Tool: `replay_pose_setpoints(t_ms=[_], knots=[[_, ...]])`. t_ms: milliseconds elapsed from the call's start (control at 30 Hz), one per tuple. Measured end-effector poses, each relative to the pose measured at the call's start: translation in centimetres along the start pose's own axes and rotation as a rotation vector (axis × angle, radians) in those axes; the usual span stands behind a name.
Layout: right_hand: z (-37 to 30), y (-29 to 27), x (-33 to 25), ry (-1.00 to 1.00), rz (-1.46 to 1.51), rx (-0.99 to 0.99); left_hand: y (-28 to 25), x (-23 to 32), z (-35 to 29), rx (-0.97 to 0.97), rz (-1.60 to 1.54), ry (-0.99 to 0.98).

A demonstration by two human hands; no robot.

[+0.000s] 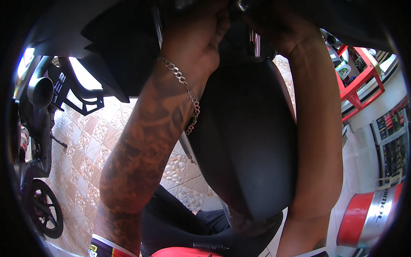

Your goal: The person works on the rear wheel area of a motorcycle, using a wrench to tighten or loosen bolts. They reach under the rear fender and adjust components near the tire and suspension.

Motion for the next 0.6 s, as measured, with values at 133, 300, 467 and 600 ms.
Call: replay_pose_setpoints(t_ms=[133, 300, 467, 600], knots=[[0.23, -0.15, -0.22, -0.004, 0.031, 0.016, 0.41, 0.27, 0.09, 0.016, -0.012, 0.025], [0.04, 0.12, -0.17, -0.003, 0.062, 0.027, 0.74, 0.18, -0.46, 0.102, -0.015, 0.037], [0.09, 0.24, 0.25, 0.004, 0.075, 0.031, 0.32, 0.02, -0.66, 0.098, 0.027, 0.033], [0.32, 0.21, 0.28, 0.000, 0.082, 0.031, -0.02, -0.36, -0.27, 0.118, 0.056, 0.029]])
Point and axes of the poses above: each hand's wrist, its own z-axis towards the middle knuckle, its own y-axis out of the palm, x = y × z, the point moved 4 cm from there along z, towards the middle knuckle, and after that the axes turned 15 degrees about x, right-handed, at the moved point
